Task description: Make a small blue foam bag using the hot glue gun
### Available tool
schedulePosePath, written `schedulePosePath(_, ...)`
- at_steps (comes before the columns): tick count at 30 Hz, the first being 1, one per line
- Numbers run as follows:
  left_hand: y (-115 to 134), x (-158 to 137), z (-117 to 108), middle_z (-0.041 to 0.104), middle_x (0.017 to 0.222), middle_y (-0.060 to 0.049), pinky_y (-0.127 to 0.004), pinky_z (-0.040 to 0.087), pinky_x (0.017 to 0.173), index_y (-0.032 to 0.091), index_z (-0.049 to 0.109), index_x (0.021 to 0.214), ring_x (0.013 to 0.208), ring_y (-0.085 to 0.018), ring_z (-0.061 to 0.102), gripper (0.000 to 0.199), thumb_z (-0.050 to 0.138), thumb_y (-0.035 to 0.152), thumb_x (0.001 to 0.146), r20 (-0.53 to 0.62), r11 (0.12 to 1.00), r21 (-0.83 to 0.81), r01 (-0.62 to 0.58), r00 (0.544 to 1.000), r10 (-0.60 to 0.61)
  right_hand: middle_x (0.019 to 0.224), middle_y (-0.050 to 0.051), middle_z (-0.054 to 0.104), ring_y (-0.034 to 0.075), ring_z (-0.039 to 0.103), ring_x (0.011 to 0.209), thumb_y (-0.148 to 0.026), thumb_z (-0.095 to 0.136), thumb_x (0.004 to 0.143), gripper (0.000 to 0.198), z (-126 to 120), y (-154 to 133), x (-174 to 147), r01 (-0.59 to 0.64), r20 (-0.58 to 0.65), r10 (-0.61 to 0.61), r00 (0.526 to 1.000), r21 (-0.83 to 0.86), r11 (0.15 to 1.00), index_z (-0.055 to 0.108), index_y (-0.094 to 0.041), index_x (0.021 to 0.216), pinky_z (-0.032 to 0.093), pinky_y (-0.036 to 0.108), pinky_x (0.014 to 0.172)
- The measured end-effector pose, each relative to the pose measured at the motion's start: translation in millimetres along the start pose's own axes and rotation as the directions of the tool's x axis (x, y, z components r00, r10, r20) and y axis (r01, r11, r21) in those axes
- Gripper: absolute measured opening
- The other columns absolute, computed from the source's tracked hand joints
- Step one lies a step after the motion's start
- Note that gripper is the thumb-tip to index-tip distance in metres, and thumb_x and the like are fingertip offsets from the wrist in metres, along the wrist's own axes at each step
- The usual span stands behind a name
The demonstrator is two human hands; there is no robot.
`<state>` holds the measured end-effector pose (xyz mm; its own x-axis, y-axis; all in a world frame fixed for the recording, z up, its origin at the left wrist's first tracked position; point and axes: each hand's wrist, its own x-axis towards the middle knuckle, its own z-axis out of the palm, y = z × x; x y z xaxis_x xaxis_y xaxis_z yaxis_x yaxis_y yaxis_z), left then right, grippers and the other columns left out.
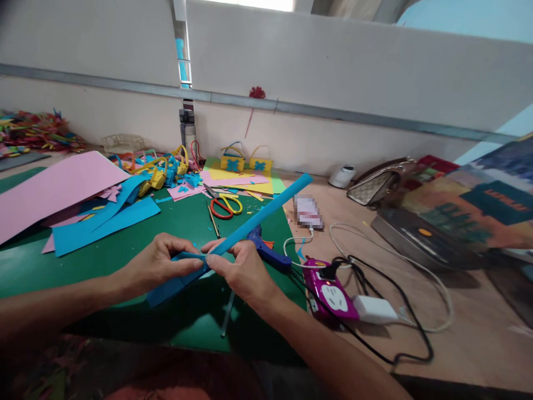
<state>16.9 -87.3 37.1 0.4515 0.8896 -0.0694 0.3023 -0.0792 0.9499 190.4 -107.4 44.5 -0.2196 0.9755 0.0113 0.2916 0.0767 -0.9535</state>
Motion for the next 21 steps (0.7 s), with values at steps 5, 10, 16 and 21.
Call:
schedulePosePath(5,0.3,2.0,-4.2,0.051,0.056,0.004,-0.018,0.029,0.047,0.011,0.065,0.071,0.049,-0.006,0.038,0.019,0.061,0.028,0.065,0.107,0.999,-0.025,0.046,0.993,-0.043,0.090,0.006,0.068,0.020,0.060,0.084,-0.025,0.058,0.072,0.021,0.5,0.0,1.1,0.009,0.002,-0.009,1.000,-0.034,0.999,0.069,-0.015,0.086,0.046,0.029,0.073)
schedulePosePath(10,0.8,4.8,-5.3,0.051,0.056,0.004,-0.018,0.027,0.044,0.012,0.064,0.072,0.047,-0.006,0.039,0.019,0.063,0.029,0.064,0.219,0.991,-0.095,0.097,0.973,-0.074,0.089,0.005,0.068,0.019,0.061,0.080,-0.024,0.057,0.071,0.020,2.8,-1.9,1.4,0.021,0.000,-0.021,1.000,-0.046,0.999,0.070,-0.015,0.084,0.046,0.029,0.071)
schedulePosePath(16,2.1,3.8,-1.9,0.049,0.050,0.006,-0.018,0.027,0.042,0.013,0.062,0.066,0.043,-0.006,0.038,0.016,0.064,0.028,0.062,0.151,0.981,-0.141,0.132,0.982,-0.110,0.084,0.004,0.070,0.021,0.062,0.083,-0.027,0.061,0.072,0.018,4.5,-2.1,-0.1,0.032,-0.045,-0.032,0.998,0.004,0.999,0.071,-0.016,0.082,0.046,0.031,0.076)
schedulePosePath(21,8.2,1.3,-1.8,0.052,0.050,0.006,-0.018,0.029,0.041,0.014,0.059,0.064,0.041,-0.006,0.041,0.015,0.065,0.027,0.059,0.114,0.955,-0.192,0.226,0.972,-0.207,0.079,0.007,0.070,0.021,0.063,0.076,-0.047,0.053,0.079,0.040,1.4,-2.3,1.4,-0.024,0.003,0.024,1.000,0.074,0.997,0.070,-0.012,0.089,0.047,0.033,0.072)
